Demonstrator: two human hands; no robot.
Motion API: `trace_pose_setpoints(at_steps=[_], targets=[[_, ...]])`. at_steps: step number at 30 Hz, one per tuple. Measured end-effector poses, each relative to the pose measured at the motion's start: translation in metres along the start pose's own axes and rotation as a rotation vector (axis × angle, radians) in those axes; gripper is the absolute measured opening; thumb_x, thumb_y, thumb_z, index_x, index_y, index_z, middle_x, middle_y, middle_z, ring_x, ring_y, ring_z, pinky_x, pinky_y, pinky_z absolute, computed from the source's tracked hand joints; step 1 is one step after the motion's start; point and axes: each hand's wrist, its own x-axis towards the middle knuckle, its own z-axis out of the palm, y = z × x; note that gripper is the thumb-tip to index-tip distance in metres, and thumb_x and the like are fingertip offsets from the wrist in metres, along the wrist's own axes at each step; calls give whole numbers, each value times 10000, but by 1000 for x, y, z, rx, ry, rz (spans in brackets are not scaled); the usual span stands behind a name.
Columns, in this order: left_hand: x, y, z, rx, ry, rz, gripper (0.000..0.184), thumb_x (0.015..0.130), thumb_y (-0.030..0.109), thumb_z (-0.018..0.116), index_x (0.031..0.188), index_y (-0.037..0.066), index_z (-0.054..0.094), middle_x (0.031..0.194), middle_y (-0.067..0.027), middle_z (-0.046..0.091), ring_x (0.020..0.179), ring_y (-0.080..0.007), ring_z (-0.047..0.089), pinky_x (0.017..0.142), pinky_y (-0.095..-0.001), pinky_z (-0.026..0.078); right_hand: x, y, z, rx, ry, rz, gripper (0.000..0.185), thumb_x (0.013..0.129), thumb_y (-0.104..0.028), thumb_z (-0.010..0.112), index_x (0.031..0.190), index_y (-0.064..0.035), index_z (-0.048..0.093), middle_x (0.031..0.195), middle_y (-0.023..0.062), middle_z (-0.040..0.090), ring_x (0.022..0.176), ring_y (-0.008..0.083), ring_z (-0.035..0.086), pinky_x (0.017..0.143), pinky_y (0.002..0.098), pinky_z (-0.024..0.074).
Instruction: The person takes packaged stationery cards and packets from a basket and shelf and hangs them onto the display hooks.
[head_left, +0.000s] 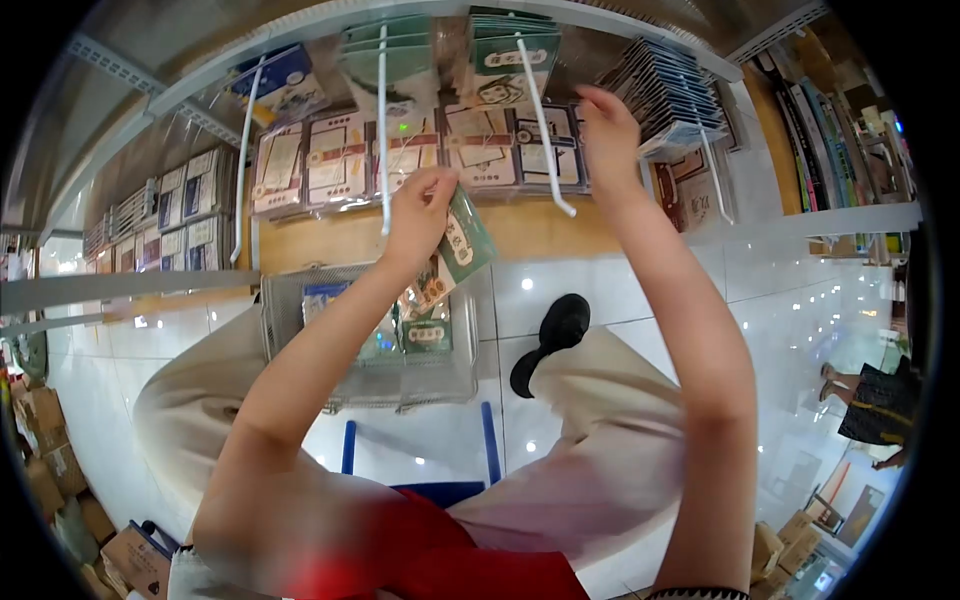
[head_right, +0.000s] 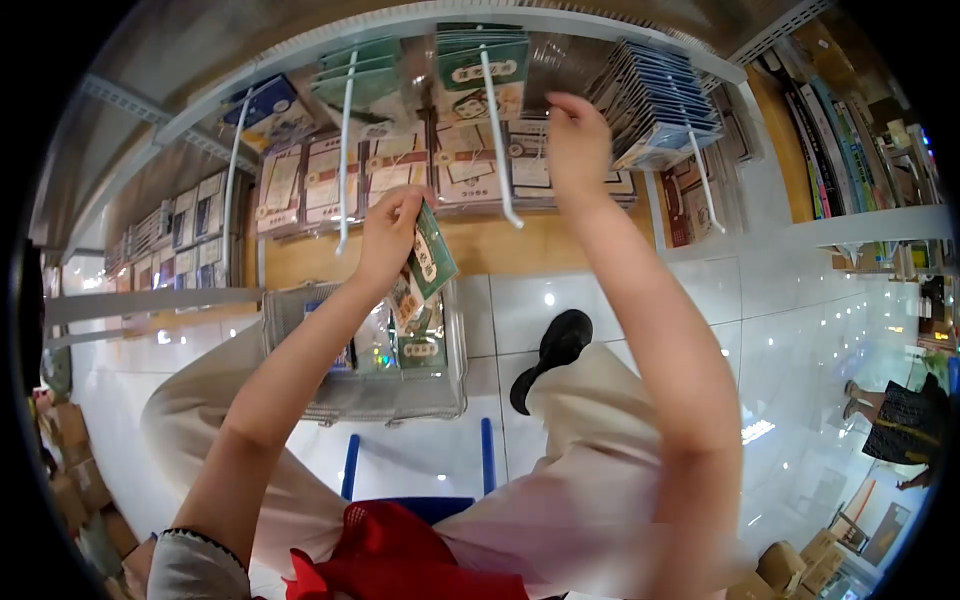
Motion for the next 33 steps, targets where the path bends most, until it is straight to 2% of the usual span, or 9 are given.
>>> trace_pose_setpoints(at_steps=[1, 4, 6, 9, 12, 15, 17, 24, 33], targets=[[-13, 10, -5, -83, -47, -211, 248, 905, 223, 472, 847, 18, 597, 735, -13, 583, 675, -74, 539, 574, -198, 401, -15, -5, -12, 83, 23, 236, 189, 827, -97, 498, 967, -21, 598, 909, 72, 585, 783, 178, 562, 697, 280, 448], [-40, 59, -27, -45, -218, -692, 242, 899, 236, 489, 780, 49, 585, 700, 8, 570, 588, -40, 487, 499, -202, 366, -69, -7, -50, 222, -113, 822, 266, 856, -183, 482, 1061, -18, 525, 980, 87, 557, 840, 204, 556, 711, 322, 455], [-56, 60, -35, -133, -281, -665, 256, 898, 248, 492, 728, 68, 558, 652, 27, 526, 573, -35, 439, 518, -206, 371, -117, -41, -63, 305, -263, 966, 371, 846, -235, 501, 1132, -4, 449, 1067, 110, 511, 883, 206, 534, 733, 342, 446], [-75, 51, -43, -128, -398, -530, 231, 913, 251, 458, 805, 67, 546, 669, 41, 487, 605, -37, 437, 534, -196, 366, -162, -99, -58, 210, -439, 905, 476, 840, -273, 525, 1201, -6, 365, 1125, 115, 470, 910, 208, 515, 757, 357, 434], [-96, 110, -61, -252, -303, -546, 221, 924, 257, 428, 908, 59, 525, 735, 29, 495, 641, -42, 450, 550, -204, 375, -209, -121, -41, 238, -379, 655, 391, 880, -242, 477, 1175, 4, 402, 1108, 133, 492, 945, 217, 526, 809, 371, 437], [-120, 174, -85, -474, -199, -693, 243, 932, 270, 403, 975, 54, 506, 797, 11, 523, 680, -52, 485, 602, -216, 413, -242, -143, -31, 489, -388, 727, 311, 893, -202, 453, 1125, 6, 451, 1011, 90, 549, 871, 157, 554, 746, 292, 453], [-139, 172, -95, -566, -230, -682, 257, 935, 278, 390, 987, 55, 506, 821, 1, 540, 713, -52, 508, 622, -214, 433, -256, -152, -27, 655, -366, 747, 254, 905, -178, 427, 1073, 1, 493, 911, 65, 587, 800, 114, 570, 702, 237, 462], [-155, 165, -105, -656, -301, -615, 274, 936, 285, 376, 992, 55, 515, 816, -9, 593, 714, -67, 574, 646, -209, 474, -261, -150, -21, 913, -465, 733, 243, 908, -203, 444, 992, 12, 521, 903, 84, 598, 783, 137, 594, 686, 266, 494], [-146, 170, -116, -729, -273, -560, 311, 922, 310, 410, 995, 32, 530, 919, -44, 615, 815, -94, 592, 725, -238, 481, -249, -150, -10, 865, -492, 629, 279, 918, -244, 414, 991, 1, 526, 911, 102, 605, 807, 163, 607, 714, 288, 508]])
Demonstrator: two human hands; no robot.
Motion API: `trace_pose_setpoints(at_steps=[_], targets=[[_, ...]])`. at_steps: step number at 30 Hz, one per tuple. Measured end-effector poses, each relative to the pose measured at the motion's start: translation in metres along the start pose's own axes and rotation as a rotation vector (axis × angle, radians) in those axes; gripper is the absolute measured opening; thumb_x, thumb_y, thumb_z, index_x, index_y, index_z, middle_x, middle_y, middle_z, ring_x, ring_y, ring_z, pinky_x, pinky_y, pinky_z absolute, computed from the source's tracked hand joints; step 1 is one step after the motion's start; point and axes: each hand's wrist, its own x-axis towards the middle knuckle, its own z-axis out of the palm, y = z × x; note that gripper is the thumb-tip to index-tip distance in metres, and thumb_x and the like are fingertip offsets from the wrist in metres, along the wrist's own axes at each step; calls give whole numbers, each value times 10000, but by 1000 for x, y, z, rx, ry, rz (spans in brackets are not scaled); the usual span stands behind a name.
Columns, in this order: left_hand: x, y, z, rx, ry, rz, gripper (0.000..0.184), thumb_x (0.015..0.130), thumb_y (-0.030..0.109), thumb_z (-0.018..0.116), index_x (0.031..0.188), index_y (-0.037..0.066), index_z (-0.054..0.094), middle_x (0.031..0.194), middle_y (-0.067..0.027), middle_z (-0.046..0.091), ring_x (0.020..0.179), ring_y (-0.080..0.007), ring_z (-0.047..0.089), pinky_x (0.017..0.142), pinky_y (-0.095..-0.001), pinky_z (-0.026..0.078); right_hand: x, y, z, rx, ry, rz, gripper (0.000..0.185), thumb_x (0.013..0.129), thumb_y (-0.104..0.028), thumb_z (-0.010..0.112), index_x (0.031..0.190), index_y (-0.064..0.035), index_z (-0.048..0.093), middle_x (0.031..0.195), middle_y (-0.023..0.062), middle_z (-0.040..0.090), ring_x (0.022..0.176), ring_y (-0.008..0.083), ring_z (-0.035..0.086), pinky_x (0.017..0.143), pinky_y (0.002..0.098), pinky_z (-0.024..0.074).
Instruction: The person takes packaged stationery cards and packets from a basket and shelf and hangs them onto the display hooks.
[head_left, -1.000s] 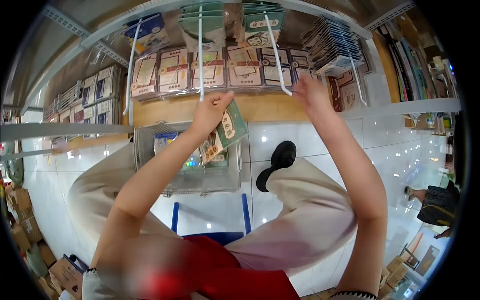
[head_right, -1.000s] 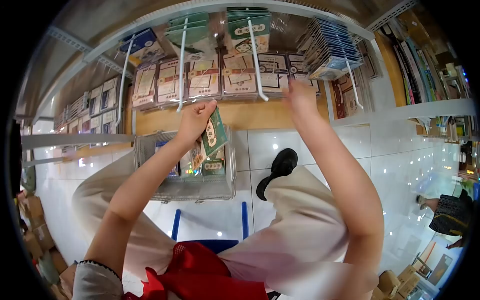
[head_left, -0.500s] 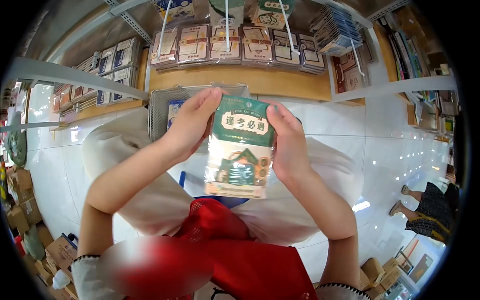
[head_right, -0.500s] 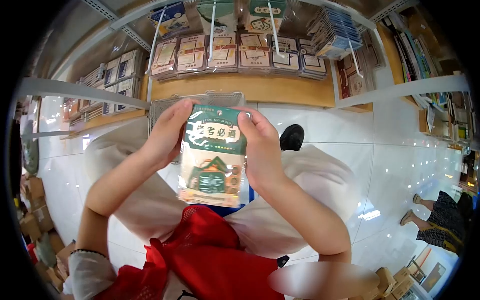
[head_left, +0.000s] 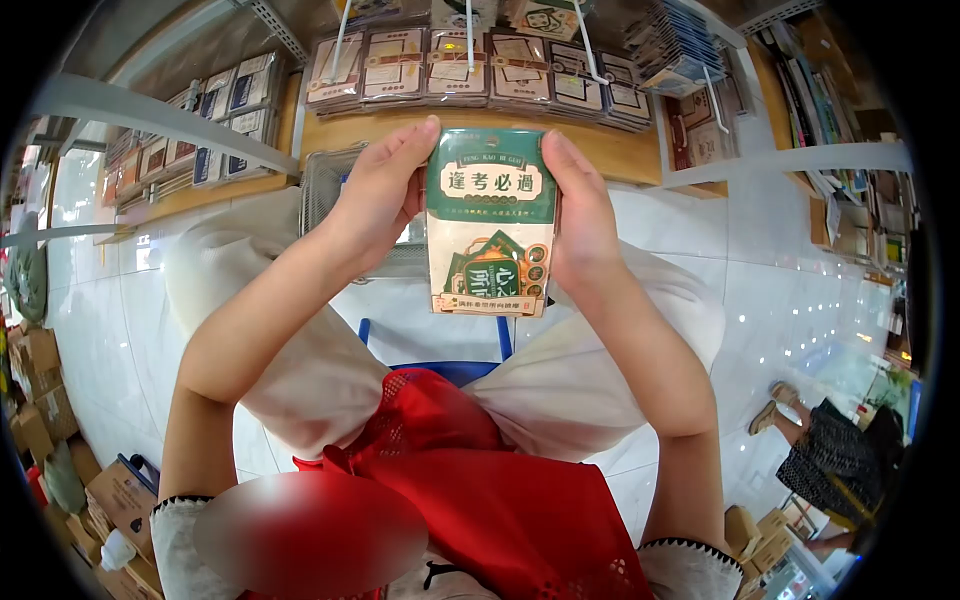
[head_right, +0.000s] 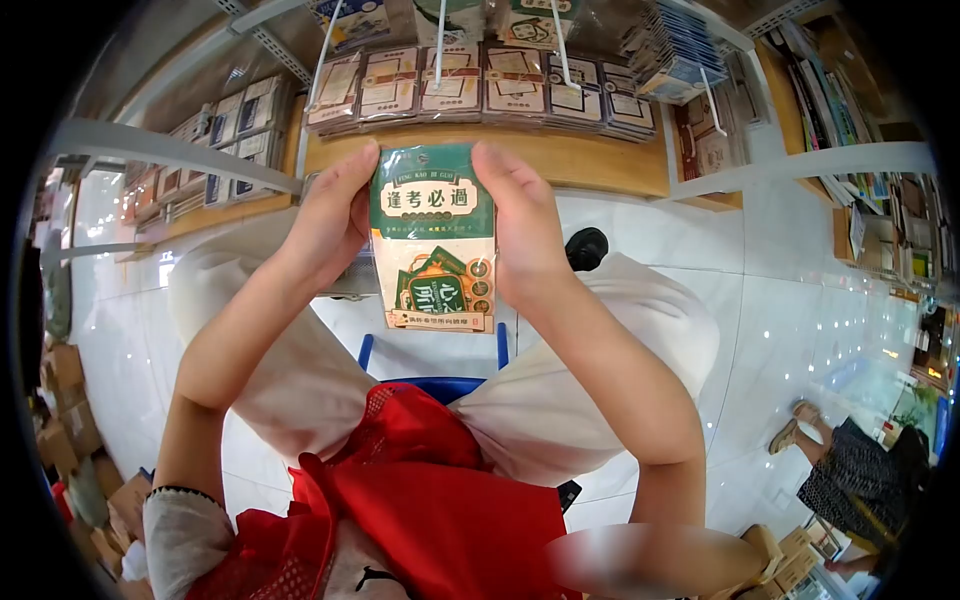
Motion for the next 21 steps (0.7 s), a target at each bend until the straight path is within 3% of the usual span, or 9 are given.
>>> trace_pose_setpoints(at_steps=[9, 12, 15, 21], targets=[[1, 12, 14, 3, 96, 15, 347, 932, 342, 366, 983, 40, 531, 897, -36, 614, 800, -82, 579, 732, -237, 459, 9, -7, 2, -3, -16, 32, 334, 937, -286, 336, 1079, -24, 485, 1020, 104, 576, 929, 194, 578, 812, 337, 484], [-1, 13, 14, 24, 73, 10, 333, 926, 338, 389, 972, 47, 544, 863, -19, 616, 754, -53, 568, 657, -193, 445, 7, -6, 0, -6, -28, 37, 346, 935, -304, 343, 1094, -32, 485, 1035, 95, 575, 960, 190, 564, 837, 331, 467], [1, 11, 10, 96, 63, 36, 370, 930, 356, 358, 1003, 48, 549, 902, -28, 613, 795, -76, 574, 735, -235, 456, 8, -9, 3, 15, 8, 62, 357, 930, -324, 354, 1099, -39, 488, 1048, 100, 573, 964, 198, 564, 839, 333, 467], [1, 7, 10, 151, 99, 76, 366, 910, 416, 383, 938, 102, 568, 829, 16, 615, 757, -50, 558, 713, -232, 432, 9, -7, 1, -17, 1, 33, 366, 927, -329, 354, 1083, -35, 505, 1035, 105, 583, 952, 206, 572, 833, 342, 472]])
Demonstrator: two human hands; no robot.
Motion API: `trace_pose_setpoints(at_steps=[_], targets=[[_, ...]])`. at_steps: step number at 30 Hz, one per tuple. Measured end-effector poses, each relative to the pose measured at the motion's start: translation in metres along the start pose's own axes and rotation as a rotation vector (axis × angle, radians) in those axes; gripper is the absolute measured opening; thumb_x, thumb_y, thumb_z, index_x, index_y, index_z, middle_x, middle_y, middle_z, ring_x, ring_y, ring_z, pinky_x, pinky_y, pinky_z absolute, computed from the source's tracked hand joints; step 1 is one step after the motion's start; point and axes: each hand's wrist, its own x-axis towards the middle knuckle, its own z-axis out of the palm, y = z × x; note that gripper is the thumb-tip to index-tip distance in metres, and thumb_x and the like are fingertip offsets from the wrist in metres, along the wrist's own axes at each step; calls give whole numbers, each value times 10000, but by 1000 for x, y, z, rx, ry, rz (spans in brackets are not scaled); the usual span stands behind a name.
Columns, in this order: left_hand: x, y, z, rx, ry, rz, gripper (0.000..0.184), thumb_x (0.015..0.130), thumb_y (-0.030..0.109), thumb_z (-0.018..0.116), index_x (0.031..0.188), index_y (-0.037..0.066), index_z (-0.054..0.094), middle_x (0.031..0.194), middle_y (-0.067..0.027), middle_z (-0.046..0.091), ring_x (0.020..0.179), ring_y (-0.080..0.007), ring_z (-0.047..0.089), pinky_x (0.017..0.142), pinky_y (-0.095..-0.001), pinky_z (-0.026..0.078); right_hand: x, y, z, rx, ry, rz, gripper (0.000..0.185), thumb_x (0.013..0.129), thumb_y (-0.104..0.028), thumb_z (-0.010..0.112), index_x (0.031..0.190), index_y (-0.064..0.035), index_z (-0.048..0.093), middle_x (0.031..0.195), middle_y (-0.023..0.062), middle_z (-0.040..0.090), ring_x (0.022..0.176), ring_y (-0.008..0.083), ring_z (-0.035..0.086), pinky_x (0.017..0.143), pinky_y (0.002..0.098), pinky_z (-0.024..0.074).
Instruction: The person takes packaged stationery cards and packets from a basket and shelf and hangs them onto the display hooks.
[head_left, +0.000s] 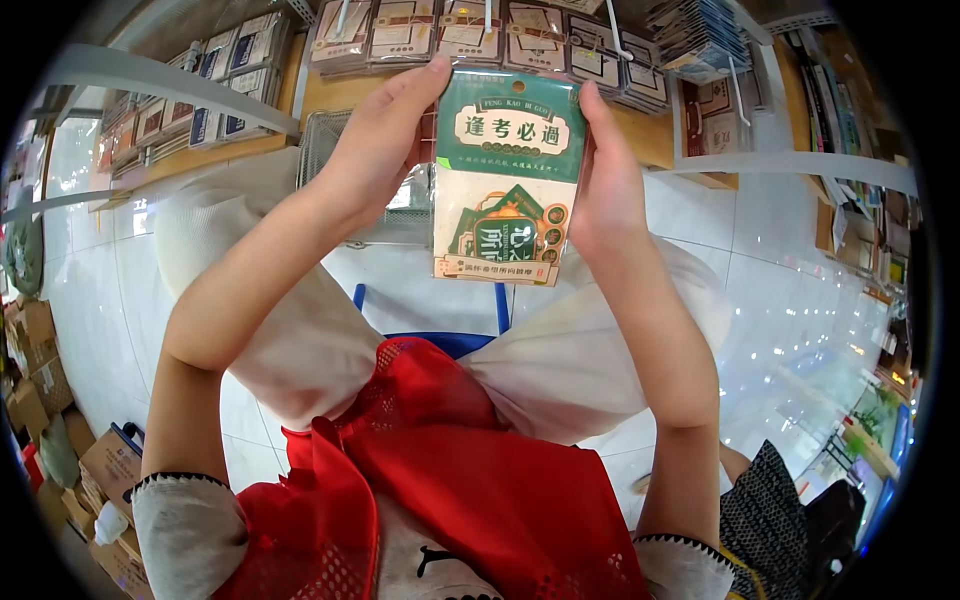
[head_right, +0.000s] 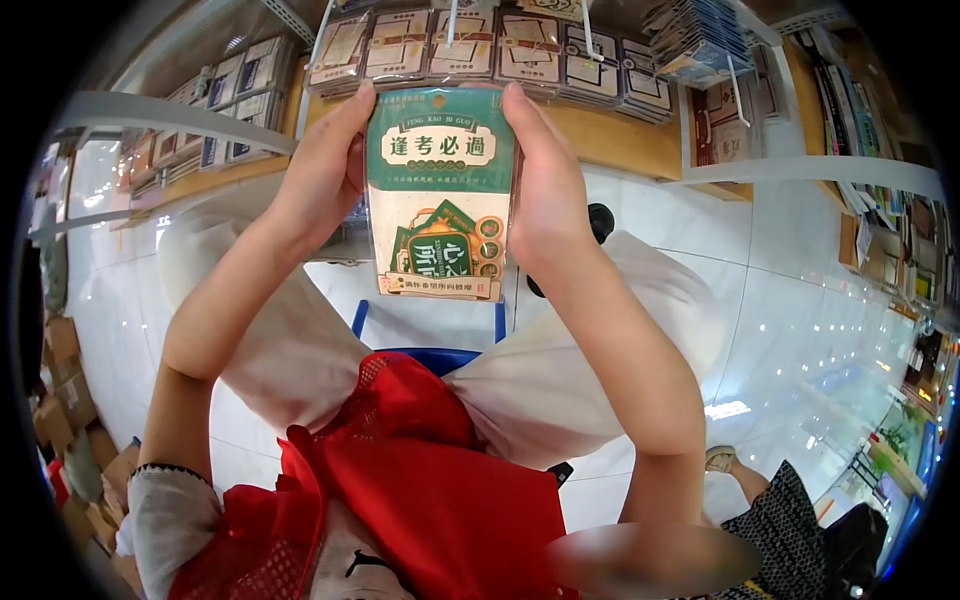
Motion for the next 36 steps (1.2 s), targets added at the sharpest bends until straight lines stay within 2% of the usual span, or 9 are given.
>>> trace_pose_setpoints(at_steps=[5, 8, 9, 12, 13, 17, 25, 29, 36], targets=[[7, -8, -12, 66, -20, 20, 268, 909, 329, 438, 959, 92, 554, 780, 29, 580, 714, -33, 528, 676, -210, 425, 3, -1, -6, -72, 2, -59, 280, 905, -235, 437, 1064, -13, 497, 968, 109, 594, 894, 169, 582, 791, 309, 479], [9, -18, -10, 286, 68, 238, 170, 885, 162, 495, 1012, 54, 530, 800, 31, 557, 716, -37, 517, 631, -185, 417, 1, -1, -8, -421, 62, -106, 256, 821, -68, 557, 1047, 8, 466, 871, 78, 590, 788, 130, 572, 723, 247, 465], [8, -19, -7, 308, 46, 351, 254, 838, 30, 517, 1090, 54, 502, 855, 0, 554, 734, -57, 525, 602, -181, 420, 2, -2, -11, -477, 70, -129, 331, 763, 14, 590, 1051, 10, 426, 833, 80, 570, 773, 118, 551, 694, 233, 447], [12, -22, 8, 455, -69, 424, 320, 814, 5, 525, 1124, 83, 504, 877, -34, 554, 736, -84, 534, 619, -194, 435, 17, -3, -29, -551, 146, -467, 369, 738, 24, 604, 1049, 4, 407, 817, 76, 554, 770, 117, 538, 682, 231, 438], [18, -21, 7, 688, -162, 505, 329, 839, -2, 483, 1165, 43, 484, 1042, -77, 534, 794, -91, 534, 662, -204, 455, 23, -10, -31, -580, 232, -578, 312, 710, 37, 615, 971, 10, 444, 804, 75, 535, 759, 109, 517, 666, 222, 423], [50, -21, 36, 647, -411, 292, 289, 824, 12, 515, 1109, 58, 536, 1047, -40, 531, 715, -76, 503, 641, -201, 435, 46, -52, -60, -679, 380, -612, 89, 719, 4, 604, 793, 10, 556, 768, 56, 558, 697, 87, 486, 630, 209, 400], [101, -69, 64, 608, -88, 331, 284, 755, 31, 561, 1037, 64, 576, 890, -76, 565, 569, -121, 452, 560, -257, 415, 96, -62, -107, -1027, 409, -692, 107, 696, -23, 591, 800, -5, 607, 791, 119, 620, 789, 242, 586, 759, 306, 431], [104, -91, 61, 562, -65, 319, 273, 822, 24, 526, 1082, 92, 570, 574, 43, 444, 483, -14, 345, 447, -191, 332, 89, -61, -104, -1149, 396, -624, 120, 687, 0, 575, 805, -15, 591, 821, 129, 610, 811, 287, 579, 763, 323, 429], [136, -97, 46, 496, 14, 287, 273, 817, 15, 534, 1076, 92, 574, 614, 31, 479, 516, -22, 359, 455, -189, 311, 117, -54, -100, -1107, 440, -651, 101, 688, 33, 566, 784, 0, 563, 748, 129, 586, 724, 267, 568, 690, 323, 431]])
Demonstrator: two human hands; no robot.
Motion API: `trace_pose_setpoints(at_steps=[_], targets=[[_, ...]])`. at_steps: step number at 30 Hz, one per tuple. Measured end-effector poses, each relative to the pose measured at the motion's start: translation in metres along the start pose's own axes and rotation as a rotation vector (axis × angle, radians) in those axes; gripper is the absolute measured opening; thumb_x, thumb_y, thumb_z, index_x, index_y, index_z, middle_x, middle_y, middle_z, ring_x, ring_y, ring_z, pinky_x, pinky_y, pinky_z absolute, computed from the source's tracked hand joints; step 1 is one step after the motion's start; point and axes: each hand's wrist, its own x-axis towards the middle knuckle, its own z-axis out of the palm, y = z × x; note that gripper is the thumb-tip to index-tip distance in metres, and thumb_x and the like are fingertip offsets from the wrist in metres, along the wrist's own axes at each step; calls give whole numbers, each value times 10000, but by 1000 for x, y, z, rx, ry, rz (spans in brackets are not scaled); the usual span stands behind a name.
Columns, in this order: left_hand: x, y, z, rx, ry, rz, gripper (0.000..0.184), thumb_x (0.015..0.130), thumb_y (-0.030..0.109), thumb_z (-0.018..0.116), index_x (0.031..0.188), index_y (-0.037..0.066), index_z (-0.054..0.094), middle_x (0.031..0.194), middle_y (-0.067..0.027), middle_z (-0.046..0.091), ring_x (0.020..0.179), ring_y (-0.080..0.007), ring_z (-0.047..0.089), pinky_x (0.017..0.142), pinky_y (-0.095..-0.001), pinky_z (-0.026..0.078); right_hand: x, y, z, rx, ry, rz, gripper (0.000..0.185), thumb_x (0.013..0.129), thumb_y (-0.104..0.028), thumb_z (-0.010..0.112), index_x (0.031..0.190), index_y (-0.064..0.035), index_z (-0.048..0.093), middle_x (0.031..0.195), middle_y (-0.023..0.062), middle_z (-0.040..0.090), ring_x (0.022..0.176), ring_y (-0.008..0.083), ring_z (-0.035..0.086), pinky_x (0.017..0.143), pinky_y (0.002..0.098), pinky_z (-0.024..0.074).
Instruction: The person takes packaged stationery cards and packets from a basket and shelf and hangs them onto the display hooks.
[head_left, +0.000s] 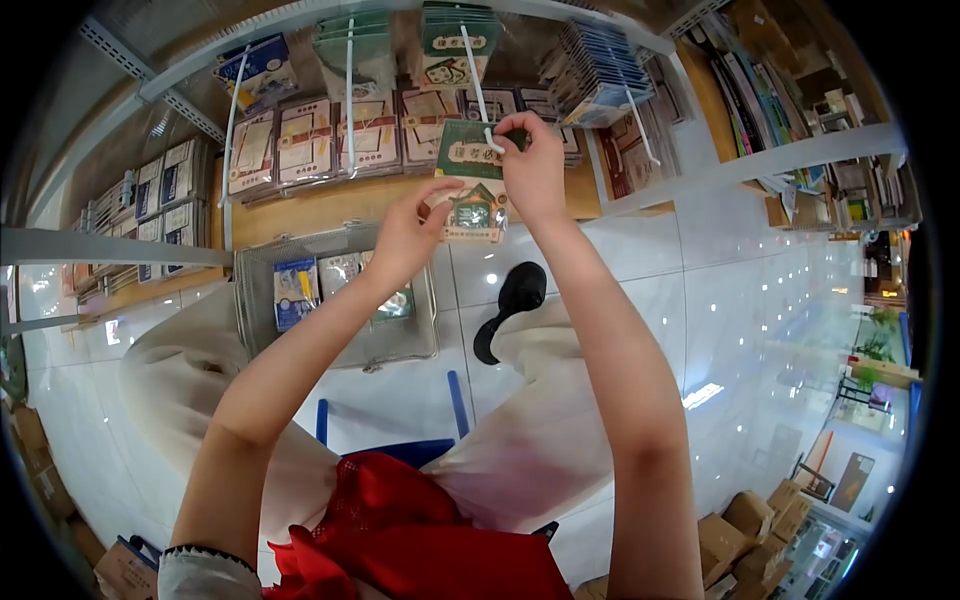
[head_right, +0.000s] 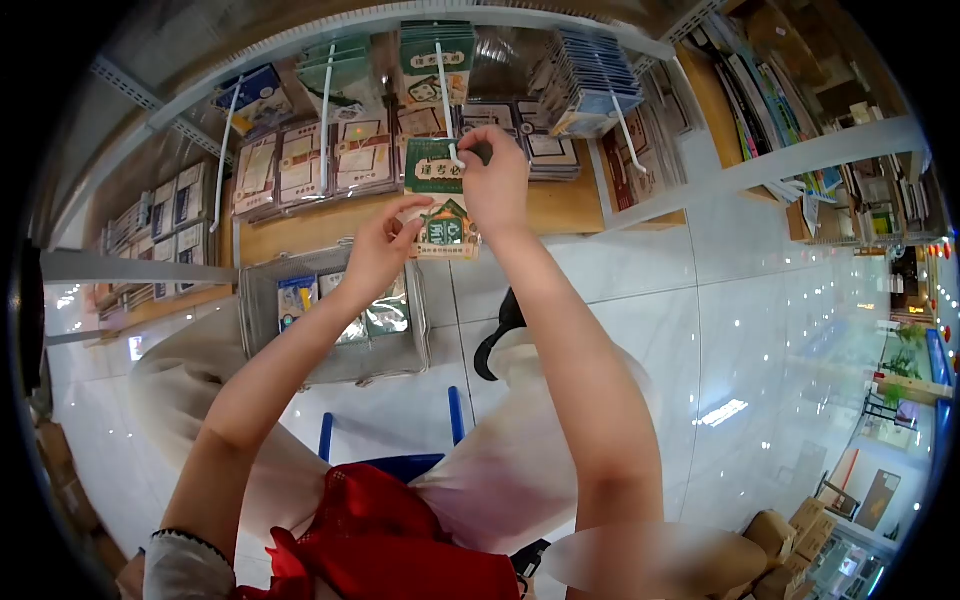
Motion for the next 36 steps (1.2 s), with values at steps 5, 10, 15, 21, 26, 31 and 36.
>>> trace_pose_setpoints(at_steps=[5, 10, 15, 21, 26, 31, 36], targets=[[55, -17, -3, 37, 171, 151, 237, 795, 19, 542, 1013, 85, 607, 654, -22, 552, 491, -58, 387, 461, -220, 342, 48, 14, 20, 165, -10, -28, 95, 692, 38, 582, 777, 3, 558, 746, 133, 583, 704, 260, 570, 667, 316, 437], [118, -27, -4, 73, 337, 246, 211, 788, 28, 546, 971, 92, 629, 698, -35, 601, 464, -72, 399, 450, -233, 340, 115, 43, 51, 151, 54, -267, 91, 699, 28, 588, 779, -11, 565, 769, 144, 583, 744, 288, 574, 684, 338, 440], [164, -35, -8, 69, 362, 215, 179, 788, 21, 533, 935, 67, 626, 731, -78, 615, 569, -124, 545, 545, -250, 423, 152, 52, 66, -76, 203, -533, 93, 737, -34, 586, 818, 6, 565, 749, 98, 575, 685, 200, 560, 661, 330, 445], [130, -68, -29, 472, 78, 409, 295, 811, 39, 520, 1105, 57, 508, 1107, -164, 510, 968, -248, 526, 805, -319, 426, 132, 71, 79, -282, 510, -596, 134, 749, -115, 548, 838, -17, 569, 940, 170, 533, 841, 319, 523, 737, 407, 413], [7, -72, -122, 736, -917, -19, 393, 808, 186, 569, 1163, 55, 462, 1254, -202, 395, 1138, -345, 415, 929, -394, 365, 22, 123, 76, -161, 381, -96, 337, 719, 31, 522, 1030, 71, 398, 1016, 205, 389, 960, 342, 382, 843, 412, 330], [-67, 15, -187, 1104, -935, -339, 379, 801, 204, 568, 1130, 40, 474, 1172, -150, 472, 1039, -334, 487, 860, -399, 407, -114, 112, 135, -414, 231, 29, 341, 747, -84, 537, 1061, -9, 429, 1100, 191, 394, 1042, 345, 373, 858, 454, 282], [-95, 65, -211, 1114, -336, -153, 357, 798, 160, 554, 1120, 27, 472, 1112, -160, 510, 994, -344, 502, 833, -391, 416, -215, 98, 204, -369, -169, -1, 426, 720, -97, 573, 1116, -29, 432, 1109, 180, 432, 1095, 333, 375, 901, 445, 269]])
